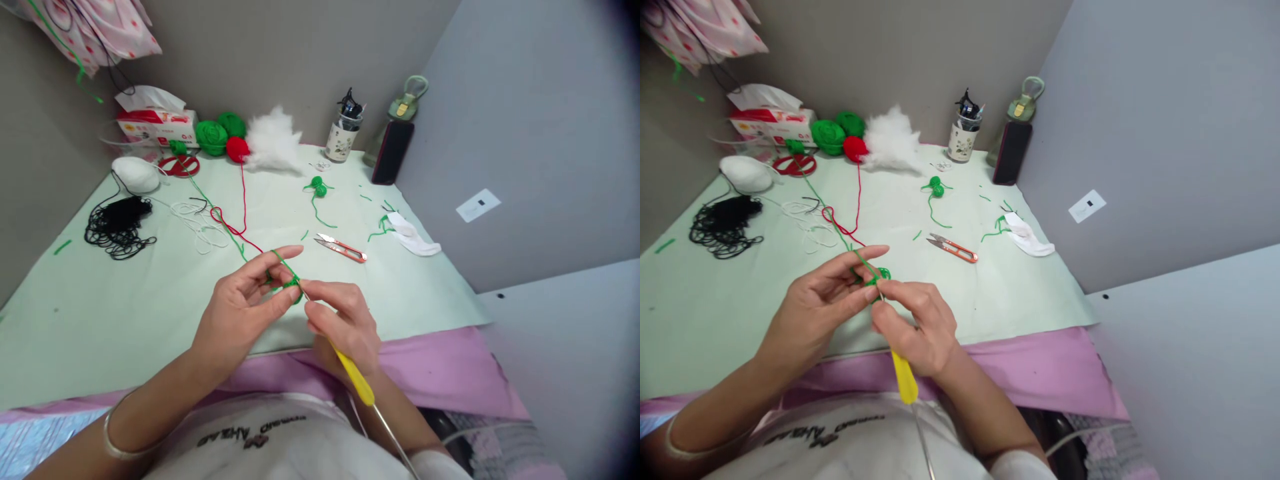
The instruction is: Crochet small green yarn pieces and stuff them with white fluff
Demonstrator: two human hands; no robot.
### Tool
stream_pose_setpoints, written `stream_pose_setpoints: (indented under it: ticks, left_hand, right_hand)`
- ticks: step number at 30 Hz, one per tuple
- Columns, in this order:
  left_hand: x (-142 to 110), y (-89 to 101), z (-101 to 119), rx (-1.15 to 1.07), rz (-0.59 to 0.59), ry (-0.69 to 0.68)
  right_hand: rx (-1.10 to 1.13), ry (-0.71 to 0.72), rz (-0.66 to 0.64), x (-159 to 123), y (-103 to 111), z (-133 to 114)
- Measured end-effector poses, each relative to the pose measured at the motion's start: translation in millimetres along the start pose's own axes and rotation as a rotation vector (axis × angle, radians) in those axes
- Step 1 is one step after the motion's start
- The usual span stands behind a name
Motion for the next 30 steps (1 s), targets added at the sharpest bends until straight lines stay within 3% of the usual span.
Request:
stream_pose_setpoints:
  ticks: [6, 12, 16, 21, 23, 26, 30]
  left_hand:
    - [0, 7.3, 0, 0.074, 0.067, -0.03]
    - [1, 9.5, 1, 0.135, 0.093, -0.053]
    - [4, -0.1, -5, -0.043, -0.038, 0.034]
    - [1, -14.5, -9, -0.303, -0.18, 0.123]
    - [-1, -18.9, -11, -0.382, -0.245, 0.191]
    - [-1, -16.8, -13, -0.4, -0.272, 0.272]
    - [4, -4.2, -9, -0.294, -0.217, 0.211]
  right_hand:
    - [0.239, -0.086, 0.104, 3, 3, 14]
    - [0.263, -0.125, 0.095, 10, 3, 16]
    - [0.229, -0.092, 0.09, 9, 4, 12]
    - [-0.167, 0.074, -0.01, 3, -1, 0]
    - [-0.193, 0.102, -0.026, 3, 0, -2]
    - [-0.002, -0.043, 0.045, 9, 7, 4]
    - [0.351, -0.365, 0.189, 16, 15, 19]
Point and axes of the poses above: each hand's wrist, its own x-axis towards the middle knuckle, its own y-axis out of the back of the hand, z = x × y, the point moved 6 cm from there along x, towards the middle knuckle, and after that the axes turned 14 degrees about x, right-handed, at the moved point
